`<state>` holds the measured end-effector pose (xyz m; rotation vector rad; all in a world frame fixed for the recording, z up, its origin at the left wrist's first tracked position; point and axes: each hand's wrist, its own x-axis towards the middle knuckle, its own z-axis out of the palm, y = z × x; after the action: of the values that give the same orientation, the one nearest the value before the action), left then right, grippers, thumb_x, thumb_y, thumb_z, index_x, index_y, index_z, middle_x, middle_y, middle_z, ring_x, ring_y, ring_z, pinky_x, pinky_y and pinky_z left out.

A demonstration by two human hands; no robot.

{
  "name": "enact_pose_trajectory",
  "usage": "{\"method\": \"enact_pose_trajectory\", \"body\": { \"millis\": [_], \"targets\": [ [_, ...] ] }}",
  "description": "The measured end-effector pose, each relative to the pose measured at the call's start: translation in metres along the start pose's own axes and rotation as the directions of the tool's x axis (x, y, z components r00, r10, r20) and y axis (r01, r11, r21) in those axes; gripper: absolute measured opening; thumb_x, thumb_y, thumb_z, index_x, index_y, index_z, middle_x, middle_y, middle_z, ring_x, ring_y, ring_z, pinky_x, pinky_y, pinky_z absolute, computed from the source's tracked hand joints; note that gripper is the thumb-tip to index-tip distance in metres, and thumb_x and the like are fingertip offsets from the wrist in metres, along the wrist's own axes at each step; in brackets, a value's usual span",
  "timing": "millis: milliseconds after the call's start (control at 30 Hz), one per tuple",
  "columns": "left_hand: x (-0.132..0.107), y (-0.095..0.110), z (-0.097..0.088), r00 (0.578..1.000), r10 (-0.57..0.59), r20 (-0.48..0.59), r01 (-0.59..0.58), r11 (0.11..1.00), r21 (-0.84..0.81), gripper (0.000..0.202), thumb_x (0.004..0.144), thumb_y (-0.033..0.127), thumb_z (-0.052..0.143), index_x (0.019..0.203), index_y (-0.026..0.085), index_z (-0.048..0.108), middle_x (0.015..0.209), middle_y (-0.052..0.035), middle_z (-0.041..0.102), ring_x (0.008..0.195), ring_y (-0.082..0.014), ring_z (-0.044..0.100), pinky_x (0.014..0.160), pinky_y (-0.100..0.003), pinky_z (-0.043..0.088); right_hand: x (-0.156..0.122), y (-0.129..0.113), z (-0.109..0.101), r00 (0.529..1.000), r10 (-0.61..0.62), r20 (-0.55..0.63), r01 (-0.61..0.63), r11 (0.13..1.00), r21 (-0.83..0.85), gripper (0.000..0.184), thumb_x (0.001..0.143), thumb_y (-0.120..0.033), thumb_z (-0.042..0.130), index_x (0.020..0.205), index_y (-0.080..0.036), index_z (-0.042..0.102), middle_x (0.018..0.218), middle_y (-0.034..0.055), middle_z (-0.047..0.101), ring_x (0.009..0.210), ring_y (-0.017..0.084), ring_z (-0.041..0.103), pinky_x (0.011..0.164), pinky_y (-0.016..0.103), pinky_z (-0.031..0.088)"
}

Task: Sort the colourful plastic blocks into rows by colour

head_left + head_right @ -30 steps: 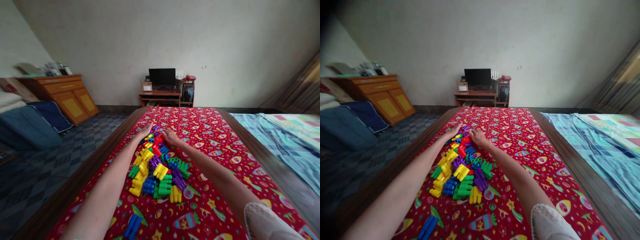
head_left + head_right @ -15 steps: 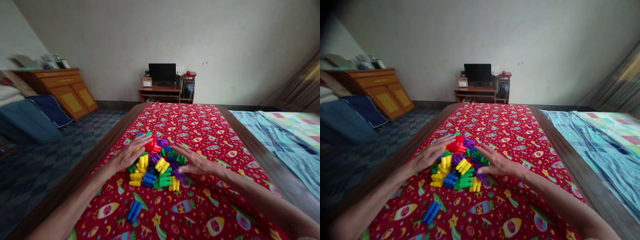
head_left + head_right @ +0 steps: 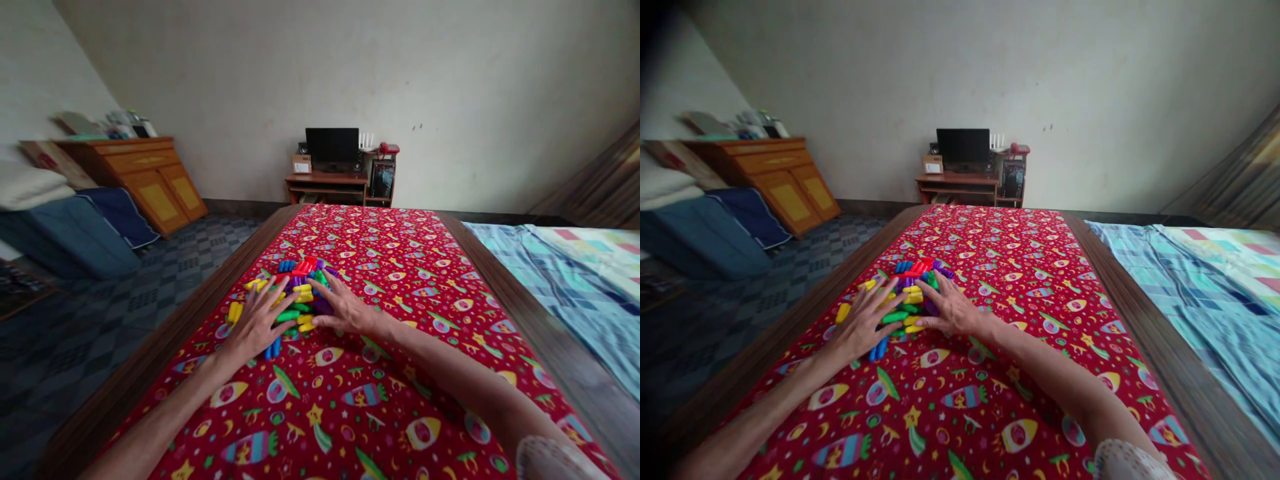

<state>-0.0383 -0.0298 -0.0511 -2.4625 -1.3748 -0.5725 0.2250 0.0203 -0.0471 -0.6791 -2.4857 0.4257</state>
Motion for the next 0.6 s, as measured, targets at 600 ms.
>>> {"method": "enact_pose_trajectory", "body": {
  "millis": [600],
  "targets": [
    [0.046,-0.033,0.017,0.887,-0.425,0.183,0.453,0.721,-0.524,0.076,0.092,0.06,0.008,0.146,0.014,0.035,0.145,-0.013,0.048,0.137,-0.0234,0.041,0.115,-0.042,0.031,0.072,0.061,0.012,0.868,0.424,-0.257,-0.303,0.864,0.402,0.067,0.099,-0.054,0.019,0.133,-0.011,0.056,0.123,0.0153,0.063,0.12,0.025,0.056,0.102,0.039,0.042]
  ]
}}
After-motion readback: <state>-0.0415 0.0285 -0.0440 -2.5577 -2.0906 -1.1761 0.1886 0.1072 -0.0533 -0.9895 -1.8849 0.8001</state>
